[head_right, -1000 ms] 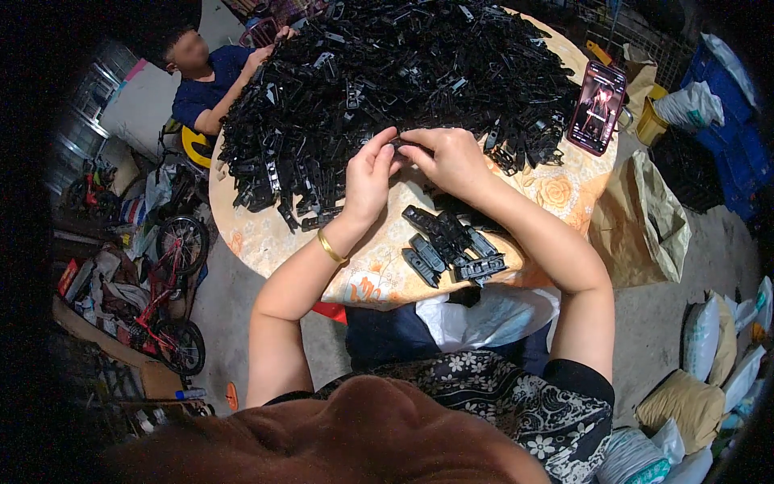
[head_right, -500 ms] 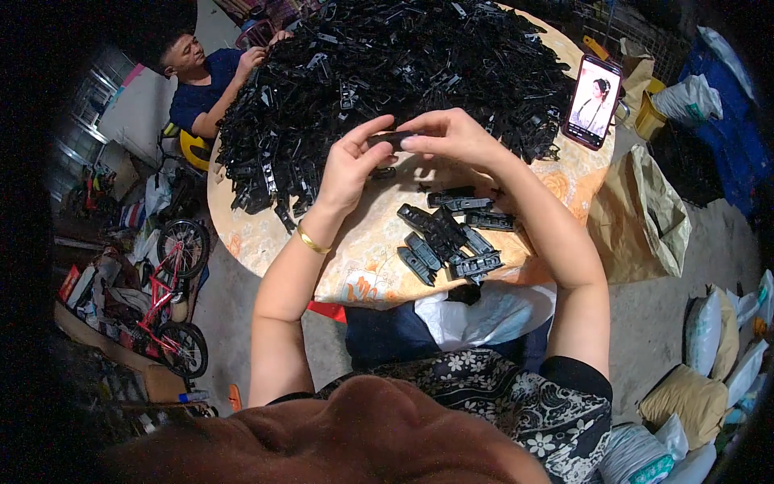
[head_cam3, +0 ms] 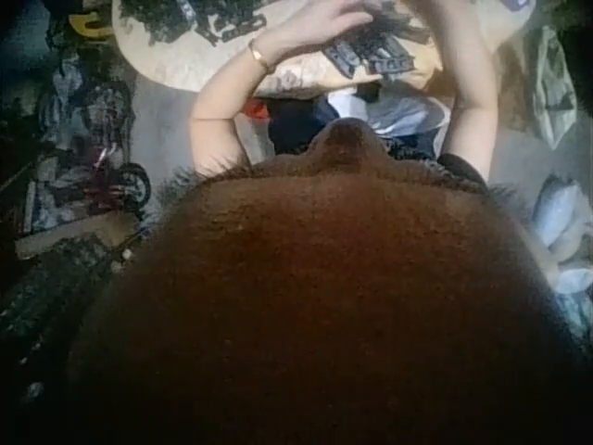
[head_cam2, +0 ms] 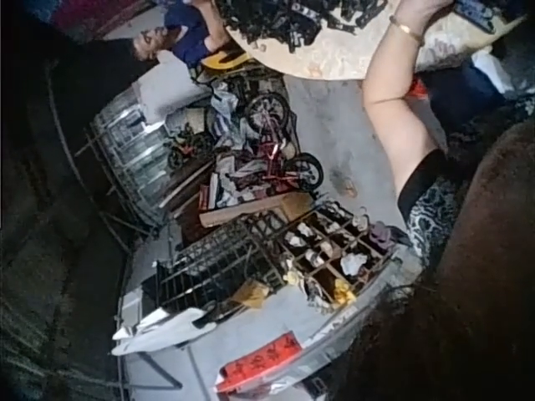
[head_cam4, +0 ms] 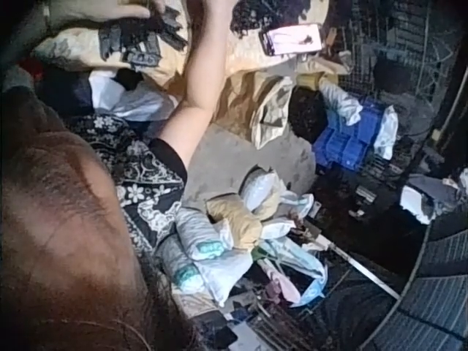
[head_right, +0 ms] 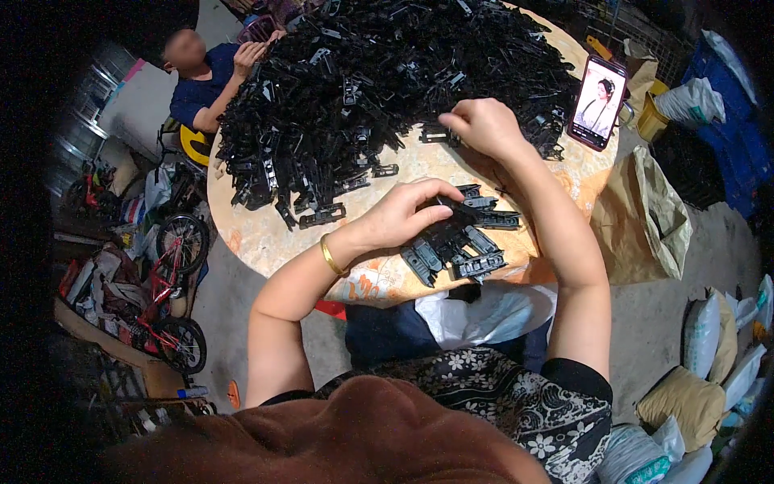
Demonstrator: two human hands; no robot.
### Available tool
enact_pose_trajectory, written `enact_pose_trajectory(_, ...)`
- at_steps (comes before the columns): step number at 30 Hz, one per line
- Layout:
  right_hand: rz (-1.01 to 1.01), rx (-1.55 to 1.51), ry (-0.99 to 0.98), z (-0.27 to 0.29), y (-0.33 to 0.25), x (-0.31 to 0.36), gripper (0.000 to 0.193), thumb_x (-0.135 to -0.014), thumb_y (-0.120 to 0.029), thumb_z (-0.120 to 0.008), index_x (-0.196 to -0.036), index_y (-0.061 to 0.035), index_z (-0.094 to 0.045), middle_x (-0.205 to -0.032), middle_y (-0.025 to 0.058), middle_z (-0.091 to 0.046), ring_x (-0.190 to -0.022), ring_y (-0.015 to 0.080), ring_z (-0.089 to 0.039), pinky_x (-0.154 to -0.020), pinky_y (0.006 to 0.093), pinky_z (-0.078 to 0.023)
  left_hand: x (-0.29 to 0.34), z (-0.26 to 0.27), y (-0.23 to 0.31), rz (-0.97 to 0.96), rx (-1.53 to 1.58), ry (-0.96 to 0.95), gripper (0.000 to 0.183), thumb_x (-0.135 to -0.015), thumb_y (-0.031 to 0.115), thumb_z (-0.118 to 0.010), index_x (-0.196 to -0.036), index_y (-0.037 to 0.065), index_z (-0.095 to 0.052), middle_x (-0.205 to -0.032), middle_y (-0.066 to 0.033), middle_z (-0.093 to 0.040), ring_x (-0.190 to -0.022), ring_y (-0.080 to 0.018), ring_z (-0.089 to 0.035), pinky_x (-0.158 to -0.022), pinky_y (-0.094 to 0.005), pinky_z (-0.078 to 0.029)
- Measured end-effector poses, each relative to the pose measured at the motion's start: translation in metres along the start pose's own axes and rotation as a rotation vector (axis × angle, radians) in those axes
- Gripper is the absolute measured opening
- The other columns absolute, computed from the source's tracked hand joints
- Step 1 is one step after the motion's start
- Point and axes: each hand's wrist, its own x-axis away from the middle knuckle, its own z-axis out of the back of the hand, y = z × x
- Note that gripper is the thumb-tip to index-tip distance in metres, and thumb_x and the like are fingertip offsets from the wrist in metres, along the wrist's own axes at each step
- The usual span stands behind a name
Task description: The person assembles plastic components by picking pieces from a pile, snapping them together by hand, and placing the assembled parts onto the table.
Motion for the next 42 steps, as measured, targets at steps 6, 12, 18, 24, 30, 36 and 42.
enact_pose_trajectory(6, 0.091, 0.254, -0.1, -0.019, -0.011, 0.003, 0.03, -0.071, -0.025, -0.062, -0.092, -0.0045, -0.058, -0.08, 0.016, -0.061, -0.078, 0.0317, -0.059, -0.068, 0.0396, -0.047, -0.011, 0.023, -0.017, 0.19, 0.015, 0.143, 0.019, -0.083, 0.015, -0.053, -0.095, 0.001, -0.061, -0.084, -0.006, -0.06, -0.074, -0.0138, -0.056, -0.067, -0.0257, -0.045)
enact_pose_trajectory(12, -0.034, -0.298, 0.015, -0.013, -0.001, 0.001, 0.033, -0.071, -0.016, -0.063, -0.101, -0.0043, -0.058, -0.084, 0.0151, -0.062, -0.076, 0.0249, -0.061, -0.07, 0.0322, -0.048, -0.046, 0.037, -0.045, -0.013, -0.652, 0.31, 0.019, -0.075, 0.009, -0.058, -0.091, 0.0, -0.06, -0.09, -0.016, -0.057, -0.082, -0.0301, -0.056, -0.074, -0.0352, -0.045)
enact_pose_trajectory(18, -0.124, -0.807, 0.376, -0.006, 0.023, -0.018, 0.027, -0.076, -0.013, -0.062, -0.101, -0.0025, -0.055, -0.076, 0.0009, -0.056, -0.065, 0.0059, -0.053, -0.053, 0.0204, -0.047, -0.086, 0.038, -0.055, 0.028, -0.861, 0.206, 0.023, -0.076, 0.015, -0.057, -0.094, 0.002, -0.06, -0.09, -0.0144, -0.057, -0.089, -0.0305, -0.051, -0.08, -0.0371, -0.043)
enact_pose_trajectory(24, -0.108, -0.823, 0.445, -0.004, 0.03, -0.02, 0.029, -0.077, -0.013, -0.062, -0.102, -0.0005, -0.054, -0.075, 0.0011, -0.056, -0.065, 0.0058, -0.053, -0.054, 0.0204, -0.048, -0.1, 0.023, -0.051, 0.157, -1.04, 0.109, 0.022, -0.072, 0.02, -0.06, -0.088, 0.004, -0.061, -0.088, -0.0119, -0.058, -0.088, -0.0288, -0.051, -0.076, -0.0361, -0.045)
enact_pose_trajectory(30, -0.09, -1.072, 0.261, -0.006, 0.02, -0.016, 0.031, -0.077, -0.01, -0.063, -0.104, 0.0013, -0.052, -0.086, 0.0056, -0.058, -0.075, 0.0108, -0.057, -0.066, 0.0249, -0.05, -0.081, 0.034, -0.048, 0.076, -1.004, 0.238, 0.021, -0.07, 0.014, -0.059, -0.088, 0.003, -0.057, -0.082, -0.0142, -0.058, -0.082, -0.0304, -0.053, -0.072, -0.0383, -0.045)
enact_pose_trajectory(36, 0.001, -1.344, -0.01, -0.008, -0.003, -0.003, 0.033, -0.078, -0.006, -0.06, -0.108, 0.0001, -0.048, -0.088, 0.0076, -0.057, -0.08, 0.0148, -0.058, -0.074, 0.0269, -0.05, -0.052, 0.05, -0.037, 0.071, -0.422, 0.635, 0.039, -0.069, 0.002, -0.054, -0.108, 0.004, -0.049, -0.095, -0.0185, -0.056, -0.084, -0.0339, -0.056, -0.073, -0.0353, -0.046)
enact_pose_trajectory(42, 0.275, -0.867, 0.146, -0.022, -0.02, 0.004, 0.021, -0.072, -0.003, -0.064, -0.092, -0.0009, -0.06, -0.089, 0.0043, -0.058, -0.077, 0.011, -0.058, -0.068, 0.0229, -0.048, -0.039, 0.056, -0.046, 0.302, 0.323, 0.628, 0.027, -0.081, 0.005, -0.054, -0.107, -0.002, -0.052, -0.086, -0.0103, -0.06, -0.072, -0.0128, -0.06, -0.062, -0.0232, -0.05)
